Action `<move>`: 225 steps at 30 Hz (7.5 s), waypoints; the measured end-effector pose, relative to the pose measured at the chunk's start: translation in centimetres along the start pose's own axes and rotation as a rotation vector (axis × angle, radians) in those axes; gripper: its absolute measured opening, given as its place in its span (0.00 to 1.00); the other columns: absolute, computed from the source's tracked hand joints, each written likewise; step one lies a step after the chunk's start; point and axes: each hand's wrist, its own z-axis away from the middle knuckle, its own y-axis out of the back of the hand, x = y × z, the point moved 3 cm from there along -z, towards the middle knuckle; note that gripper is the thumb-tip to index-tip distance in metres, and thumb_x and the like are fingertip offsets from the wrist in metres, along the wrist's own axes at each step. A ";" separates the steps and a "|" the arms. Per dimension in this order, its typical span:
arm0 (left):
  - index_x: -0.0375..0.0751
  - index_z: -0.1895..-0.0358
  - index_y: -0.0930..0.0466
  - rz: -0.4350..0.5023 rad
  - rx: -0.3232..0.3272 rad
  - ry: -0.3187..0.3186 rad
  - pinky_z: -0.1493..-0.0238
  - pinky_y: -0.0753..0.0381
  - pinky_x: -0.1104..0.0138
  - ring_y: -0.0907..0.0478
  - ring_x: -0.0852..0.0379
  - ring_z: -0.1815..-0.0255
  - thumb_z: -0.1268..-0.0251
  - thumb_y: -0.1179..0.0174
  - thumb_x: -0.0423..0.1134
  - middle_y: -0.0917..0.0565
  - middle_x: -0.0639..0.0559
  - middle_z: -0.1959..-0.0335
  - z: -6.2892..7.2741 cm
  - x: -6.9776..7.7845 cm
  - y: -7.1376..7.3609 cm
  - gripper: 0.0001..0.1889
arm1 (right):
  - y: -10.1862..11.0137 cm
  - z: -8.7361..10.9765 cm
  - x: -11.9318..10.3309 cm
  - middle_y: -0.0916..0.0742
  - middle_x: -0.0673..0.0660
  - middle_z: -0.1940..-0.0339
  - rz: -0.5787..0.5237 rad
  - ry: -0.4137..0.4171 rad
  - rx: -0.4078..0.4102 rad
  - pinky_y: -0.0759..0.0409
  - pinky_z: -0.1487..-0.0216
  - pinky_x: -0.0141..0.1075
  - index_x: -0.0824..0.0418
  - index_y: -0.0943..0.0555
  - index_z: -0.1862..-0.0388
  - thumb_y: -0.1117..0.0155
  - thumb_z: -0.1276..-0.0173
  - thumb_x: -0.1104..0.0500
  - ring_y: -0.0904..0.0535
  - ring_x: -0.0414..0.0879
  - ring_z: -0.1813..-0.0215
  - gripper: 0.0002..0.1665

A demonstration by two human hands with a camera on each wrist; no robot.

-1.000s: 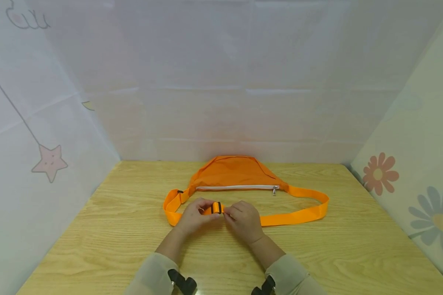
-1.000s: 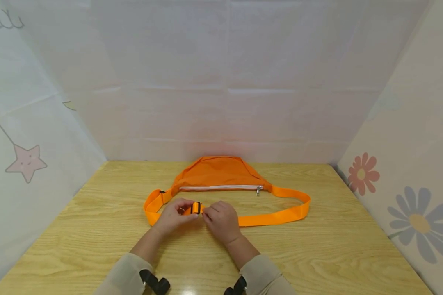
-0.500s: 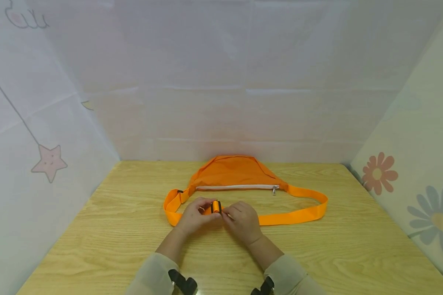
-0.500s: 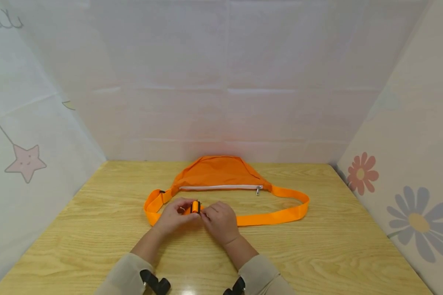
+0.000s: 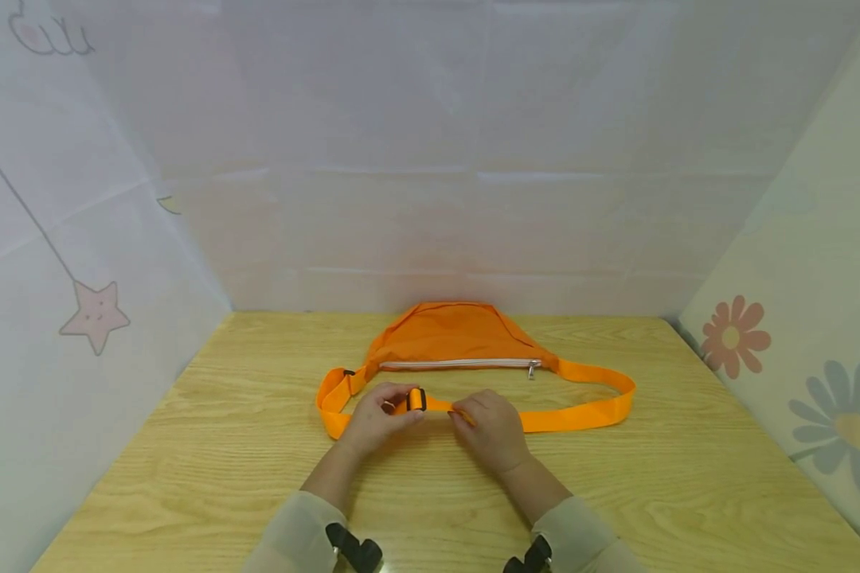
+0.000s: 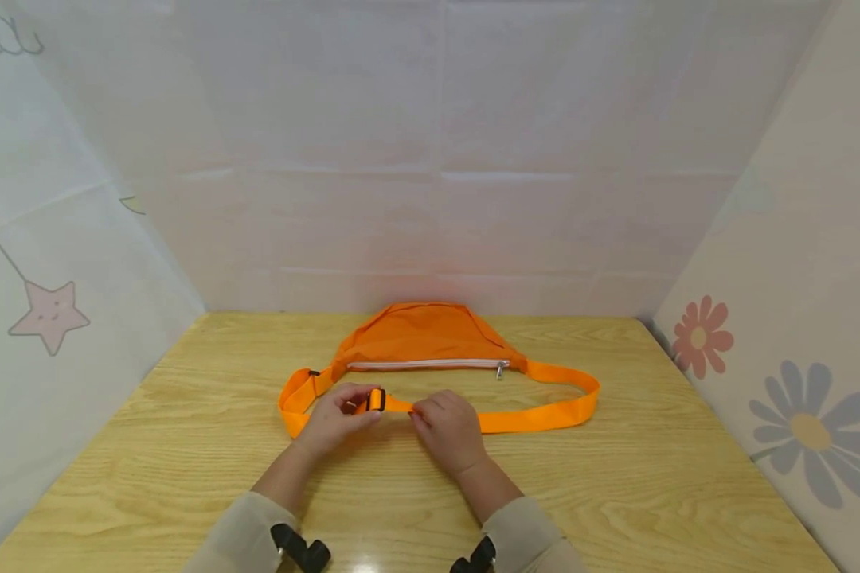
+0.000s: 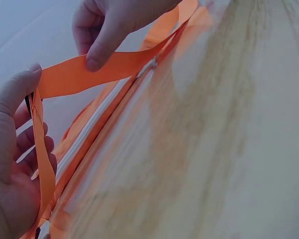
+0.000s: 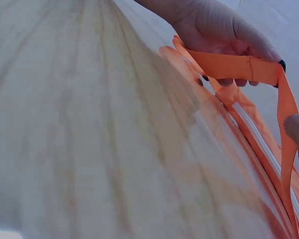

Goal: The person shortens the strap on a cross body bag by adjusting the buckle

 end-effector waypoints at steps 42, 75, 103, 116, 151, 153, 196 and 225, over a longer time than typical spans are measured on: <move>0.46 0.44 0.18 0.012 -0.021 0.008 0.49 0.27 0.65 0.26 0.54 0.51 0.43 0.28 0.42 0.18 0.50 0.51 0.0 0.0 -0.1 0.22 | -0.3 -0.7 -2.2 0.13 0.45 0.80 0.001 0.069 0.090 0.20 0.70 0.30 0.54 0.09 0.67 0.17 0.54 0.55 0.20 0.39 0.75 0.13; 0.37 0.45 0.20 0.113 -0.007 0.036 0.56 0.25 0.71 0.27 0.53 0.54 0.40 0.31 0.38 0.19 0.44 0.54 0.2 -0.2 -0.1 0.21 | 0.0 -0.1 -1.0 0.12 0.47 0.75 0.017 -0.002 0.050 0.19 0.68 0.33 0.55 0.12 0.70 0.20 0.52 0.56 0.18 0.42 0.70 0.11; 0.32 0.43 0.23 0.231 -0.028 0.082 0.56 0.24 0.74 0.27 0.60 0.57 0.34 0.36 0.39 0.20 0.49 0.53 -0.3 -0.7 -0.3 0.20 | 0.1 -0.5 -1.8 0.15 0.46 0.80 -0.130 -0.151 0.139 0.24 0.74 0.28 0.55 0.14 0.78 0.23 0.49 0.59 0.22 0.38 0.75 0.05; 0.33 0.43 0.23 0.243 -0.106 0.107 0.47 0.24 0.71 0.25 0.59 0.52 0.34 0.36 0.41 0.19 0.49 0.51 -0.4 -1.1 -1.1 0.20 | -0.5 -0.8 -2.7 0.14 0.45 0.80 -0.116 -0.067 0.165 0.23 0.72 0.28 0.55 0.13 0.76 0.21 0.52 0.58 0.21 0.38 0.75 0.07; 0.25 0.39 0.29 0.468 -0.023 0.152 0.58 0.24 0.76 0.27 0.56 0.60 0.27 0.46 0.37 0.25 0.57 0.62 -0.4 -0.7 -1.0 0.21 | 0.0 -0.1 -0.4 0.18 0.48 0.77 -0.318 -0.215 0.103 0.29 0.68 0.31 0.55 0.09 0.71 0.19 0.54 0.59 0.28 0.41 0.70 0.08; 0.27 0.40 0.28 0.468 -0.020 0.159 0.58 0.24 0.75 0.27 0.55 0.59 0.27 0.45 0.38 0.24 0.56 0.62 -0.4 -0.8 -1.0 0.20 | 0.1 -0.2 -0.4 0.18 0.48 0.76 -0.336 -0.248 0.096 0.29 0.68 0.31 0.55 0.09 0.71 0.19 0.53 0.59 0.28 0.41 0.70 0.08; 0.25 0.34 0.37 0.521 -0.041 0.150 0.55 0.24 0.74 0.30 0.54 0.54 0.26 0.47 0.38 0.26 0.53 0.56 -0.4 -0.8 -1.2 0.26 | -0.1 -0.9 -0.9 0.16 0.48 0.74 -0.331 -0.309 0.054 0.26 0.66 0.32 0.56 0.10 0.71 0.19 0.52 0.59 0.26 0.42 0.67 0.08; 0.31 0.42 0.26 0.300 -0.082 0.105 0.49 0.25 0.70 0.26 0.58 0.54 0.37 0.34 0.38 0.20 0.45 0.50 0.1 -0.7 -1.4 0.23 | -0.3 -1.2 -2.0 0.15 0.49 0.75 -0.358 -0.325 0.084 0.27 0.66 0.30 0.58 0.10 0.72 0.20 0.52 0.62 0.26 0.41 0.67 0.07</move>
